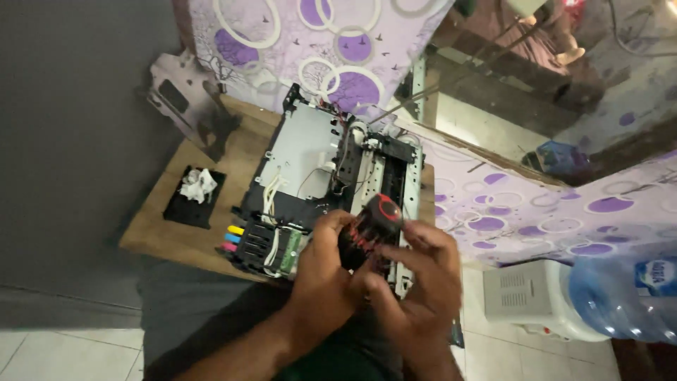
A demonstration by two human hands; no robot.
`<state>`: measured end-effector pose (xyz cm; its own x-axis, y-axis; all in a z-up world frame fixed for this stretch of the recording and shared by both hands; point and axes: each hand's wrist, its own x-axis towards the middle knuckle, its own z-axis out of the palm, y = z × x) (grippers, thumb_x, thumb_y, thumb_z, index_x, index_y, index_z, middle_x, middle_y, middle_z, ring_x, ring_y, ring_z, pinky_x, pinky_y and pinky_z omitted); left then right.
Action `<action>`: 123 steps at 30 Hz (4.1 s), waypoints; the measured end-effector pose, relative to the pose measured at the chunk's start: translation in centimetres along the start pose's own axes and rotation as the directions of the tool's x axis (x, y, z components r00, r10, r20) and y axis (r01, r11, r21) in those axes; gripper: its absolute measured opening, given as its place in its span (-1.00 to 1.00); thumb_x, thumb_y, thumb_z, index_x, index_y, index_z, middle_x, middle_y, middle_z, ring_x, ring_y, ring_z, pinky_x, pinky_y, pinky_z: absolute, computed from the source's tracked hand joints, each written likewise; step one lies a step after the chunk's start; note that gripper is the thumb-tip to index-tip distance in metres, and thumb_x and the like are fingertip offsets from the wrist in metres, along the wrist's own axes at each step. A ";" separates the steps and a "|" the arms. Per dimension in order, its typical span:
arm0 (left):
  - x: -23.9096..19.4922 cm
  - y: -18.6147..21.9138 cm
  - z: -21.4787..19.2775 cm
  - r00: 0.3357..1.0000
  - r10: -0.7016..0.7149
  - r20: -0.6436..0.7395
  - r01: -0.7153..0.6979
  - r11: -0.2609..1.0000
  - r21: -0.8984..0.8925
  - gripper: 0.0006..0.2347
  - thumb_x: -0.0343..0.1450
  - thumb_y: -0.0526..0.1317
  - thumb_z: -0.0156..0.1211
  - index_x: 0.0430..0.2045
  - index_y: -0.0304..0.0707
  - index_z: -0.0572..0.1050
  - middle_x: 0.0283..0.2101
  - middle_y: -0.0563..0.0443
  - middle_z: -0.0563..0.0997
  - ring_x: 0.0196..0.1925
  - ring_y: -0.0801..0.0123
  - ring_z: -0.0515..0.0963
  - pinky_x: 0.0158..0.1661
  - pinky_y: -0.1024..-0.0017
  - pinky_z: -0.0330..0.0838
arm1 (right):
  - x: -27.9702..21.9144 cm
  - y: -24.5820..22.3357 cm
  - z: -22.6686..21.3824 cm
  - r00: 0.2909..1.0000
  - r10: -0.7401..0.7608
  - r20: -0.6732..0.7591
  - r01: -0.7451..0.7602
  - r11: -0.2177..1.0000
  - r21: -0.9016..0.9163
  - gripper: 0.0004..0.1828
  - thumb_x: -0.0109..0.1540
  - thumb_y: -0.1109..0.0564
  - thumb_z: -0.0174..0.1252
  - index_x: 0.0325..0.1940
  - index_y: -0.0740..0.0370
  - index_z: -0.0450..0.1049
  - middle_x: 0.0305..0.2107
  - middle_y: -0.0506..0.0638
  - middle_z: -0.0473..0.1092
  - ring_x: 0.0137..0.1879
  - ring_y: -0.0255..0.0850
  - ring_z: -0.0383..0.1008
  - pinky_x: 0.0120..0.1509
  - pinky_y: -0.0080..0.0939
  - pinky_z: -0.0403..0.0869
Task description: The person uses a screwdriver to remove screws from the internal frame of a disassembled printer. They then use their hands to detach and remove a metal component from the printer's chassis.
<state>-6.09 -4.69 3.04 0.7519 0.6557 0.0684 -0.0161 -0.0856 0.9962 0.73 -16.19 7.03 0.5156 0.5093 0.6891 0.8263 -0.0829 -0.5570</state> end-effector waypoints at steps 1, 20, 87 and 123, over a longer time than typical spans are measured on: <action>-0.2 -0.2 0.2 1.000 0.002 -0.003 -0.002 1.000 0.005 -0.38 0.19 0.19 0.24 0.07 -0.13 0.34 -0.10 -0.03 0.64 -0.09 0.28 0.65 -0.09 0.28 0.49 | 0.0 -0.1 0.4 1.000 -0.002 -0.002 0.002 1.000 0.006 -0.69 0.17 0.03 0.31 -0.09 0.26 0.58 0.07 0.18 0.32 0.28 0.01 0.40 0.37 -0.02 0.51; -0.5 -2.2 1.1 0.887 0.457 -0.065 -0.457 0.889 0.015 -0.52 0.52 -0.16 -0.12 0.27 -0.59 0.17 0.17 -0.39 0.37 0.24 -0.10 0.42 0.31 0.12 0.23 | 0.0 0.9 2.4 0.992 0.097 -0.081 -0.115 0.960 -0.256 -0.97 0.16 0.22 0.13 -0.33 0.19 0.43 -0.41 -0.01 0.43 -0.35 -0.18 0.38 -0.23 -0.18 0.31; 10.9 2.5 3.9 0.672 0.065 0.737 -0.274 0.947 0.167 -0.38 0.47 0.05 -0.04 0.40 -0.33 0.13 0.03 -0.07 0.70 0.04 0.13 0.69 0.27 -0.20 0.02 | -0.7 13.0 -1.0 0.658 0.593 0.465 -0.747 0.590 0.306 -0.84 0.18 0.29 0.30 -0.19 0.26 0.48 -0.32 0.09 0.54 -0.21 -0.10 0.62 -0.15 -0.15 0.63; 7.9 -5.8 0.3 0.620 0.215 0.754 -0.783 0.106 0.613 -0.85 0.51 -0.28 0.23 -0.50 -0.20 0.50 -0.34 0.02 0.36 -0.21 0.14 0.34 0.12 -0.08 0.17 | 0.4 13.4 1.2 0.462 0.754 0.468 -0.882 0.445 0.155 -0.76 0.21 0.19 0.30 -0.21 0.49 0.50 -0.41 0.33 0.53 -0.32 -0.02 0.65 -0.20 -0.14 0.66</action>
<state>0.13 0.71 -2.22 0.9602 -0.1774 0.2156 -0.1858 -0.9824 0.0194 11.76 -16.06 -0.69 0.7549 0.5734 -0.3182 -0.1224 -0.3534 -0.9274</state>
